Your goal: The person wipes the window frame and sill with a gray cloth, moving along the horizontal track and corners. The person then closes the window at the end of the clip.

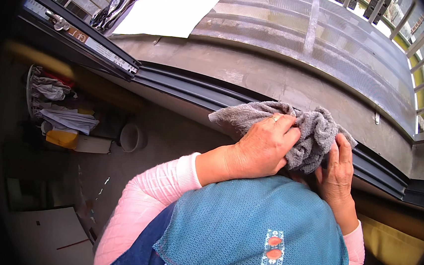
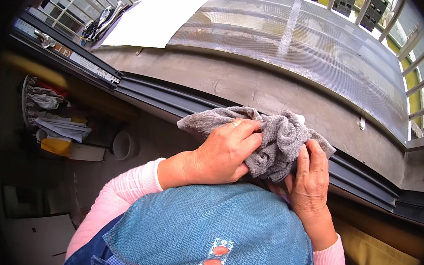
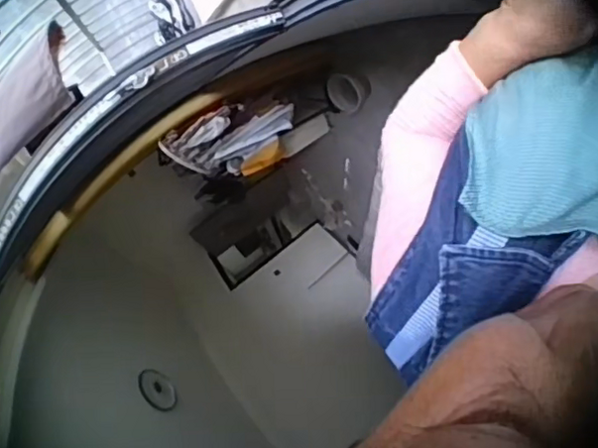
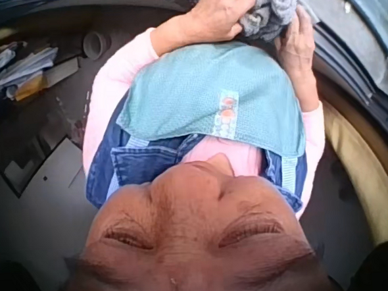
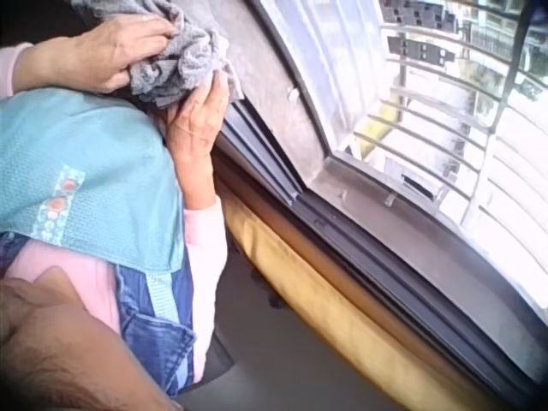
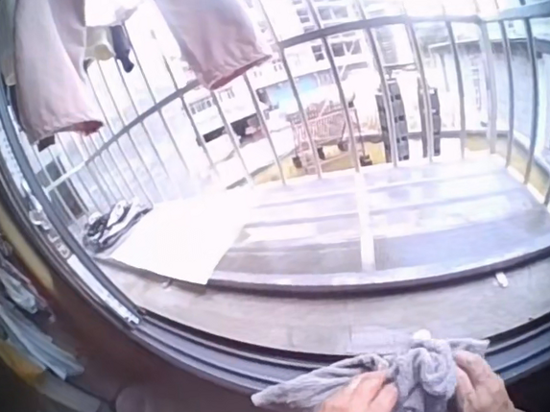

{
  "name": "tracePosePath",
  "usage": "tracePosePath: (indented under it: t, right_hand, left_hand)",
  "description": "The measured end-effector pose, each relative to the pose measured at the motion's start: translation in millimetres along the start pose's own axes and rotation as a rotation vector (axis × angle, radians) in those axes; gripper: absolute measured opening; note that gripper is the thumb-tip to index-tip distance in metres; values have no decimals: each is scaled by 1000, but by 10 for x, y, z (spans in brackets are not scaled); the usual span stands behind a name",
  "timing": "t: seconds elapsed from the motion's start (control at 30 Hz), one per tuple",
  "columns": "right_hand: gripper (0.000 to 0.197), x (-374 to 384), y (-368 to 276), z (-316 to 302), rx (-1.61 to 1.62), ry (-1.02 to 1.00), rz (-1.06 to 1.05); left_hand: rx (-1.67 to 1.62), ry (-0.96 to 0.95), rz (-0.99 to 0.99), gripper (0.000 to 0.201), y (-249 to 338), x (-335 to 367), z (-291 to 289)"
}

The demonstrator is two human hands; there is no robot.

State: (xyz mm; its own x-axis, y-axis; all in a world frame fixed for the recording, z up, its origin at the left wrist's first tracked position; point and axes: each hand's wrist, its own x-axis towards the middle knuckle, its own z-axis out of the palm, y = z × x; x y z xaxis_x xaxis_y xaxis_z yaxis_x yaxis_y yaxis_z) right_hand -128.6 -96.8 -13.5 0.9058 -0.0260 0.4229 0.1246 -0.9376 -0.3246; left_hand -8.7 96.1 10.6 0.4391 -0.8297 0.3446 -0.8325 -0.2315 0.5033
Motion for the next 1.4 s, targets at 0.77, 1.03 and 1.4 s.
tracePosePath:
  t: [0.77,1.03,1.4]
  right_hand:
    - [48,-2300,913,-1235,1365,580,841]
    - [24,-2003,693,-1061,905,587,920]
    - [27,-317,611,-675,-103,113,136]
  left_hand:
    - [-1224,-672,112,43,1366,1220,1808]
    - [-886,-663,341,42,877,879,1190]
    - [-962,292,-197,44,-248,-181,-804]
